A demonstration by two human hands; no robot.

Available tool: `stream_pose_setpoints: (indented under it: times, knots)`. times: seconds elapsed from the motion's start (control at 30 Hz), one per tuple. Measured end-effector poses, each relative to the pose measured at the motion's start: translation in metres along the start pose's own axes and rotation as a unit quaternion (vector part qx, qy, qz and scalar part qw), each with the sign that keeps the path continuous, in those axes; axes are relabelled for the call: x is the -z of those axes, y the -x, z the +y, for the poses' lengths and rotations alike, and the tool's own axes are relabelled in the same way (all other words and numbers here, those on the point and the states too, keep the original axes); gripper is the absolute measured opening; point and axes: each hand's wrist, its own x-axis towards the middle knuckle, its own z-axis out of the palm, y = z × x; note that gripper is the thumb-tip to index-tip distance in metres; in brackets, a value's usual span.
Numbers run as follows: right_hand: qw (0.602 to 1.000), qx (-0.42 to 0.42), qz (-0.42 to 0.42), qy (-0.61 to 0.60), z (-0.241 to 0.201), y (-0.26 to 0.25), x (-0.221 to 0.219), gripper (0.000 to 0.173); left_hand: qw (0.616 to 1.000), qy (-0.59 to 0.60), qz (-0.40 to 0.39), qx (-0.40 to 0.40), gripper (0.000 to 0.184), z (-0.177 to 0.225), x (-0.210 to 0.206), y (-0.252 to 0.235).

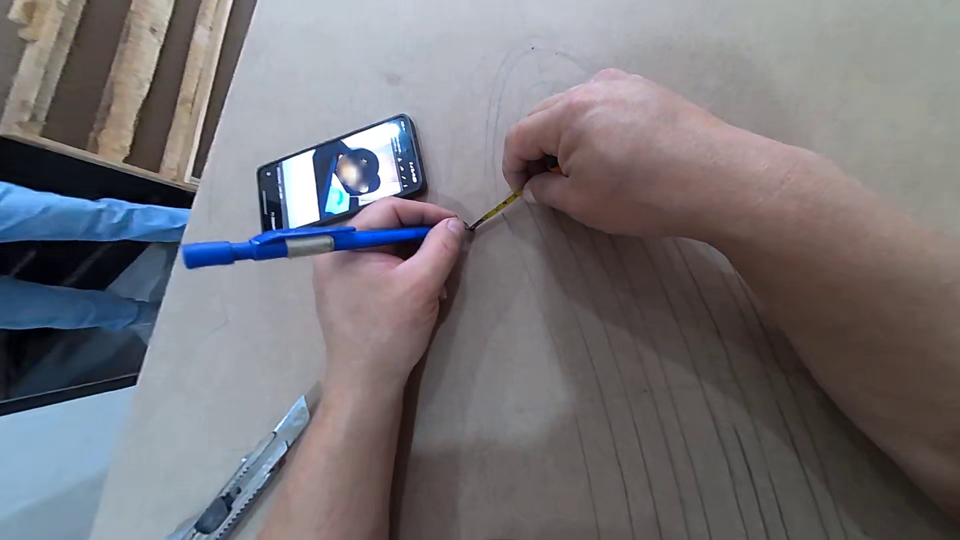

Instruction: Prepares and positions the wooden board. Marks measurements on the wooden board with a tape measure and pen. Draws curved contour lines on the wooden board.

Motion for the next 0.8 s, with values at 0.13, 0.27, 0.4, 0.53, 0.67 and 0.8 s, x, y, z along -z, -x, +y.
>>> stream_pose_setpoints:
  times: [0.13, 0.27, 0.4, 0.53, 0.67, 0.8]
  knots:
    - [1.0, 0.006, 0.005, 0.004, 0.0, 0.003, 0.0, 0.011, 1.0, -0.003, 0.007, -0.014, 0.004, 0.001, -0.002, 0.004]
    - [0.999, -0.036, -0.021, -0.001, -0.018, 0.008, 0.008, 0.012, 1.0, -0.025, -0.001, -0.002, 0.003, 0.006, 0.0, 0.006]
    - [1.0, -0.01, 0.015, -0.008, -0.008, 0.007, -0.001, 0.013, 1.0, -0.012, -0.008, 0.009, 0.003, 0.006, 0.0, 0.006]
    - [0.999, 0.012, 0.033, 0.003, 0.006, 0.001, -0.008, 0.011, 1.0, -0.011, -0.011, 0.013, 0.003, 0.006, 0.001, 0.006]
    - [1.0, 0.007, 0.028, 0.005, 0.001, 0.004, -0.005, 0.011, 1.0, -0.016, -0.009, 0.013, 0.003, 0.006, 0.0, 0.006]
    - [1.0, -0.026, 0.002, -0.007, -0.012, 0.009, 0.003, 0.012, 1.0, -0.02, -0.008, 0.013, 0.004, 0.007, -0.001, 0.006]
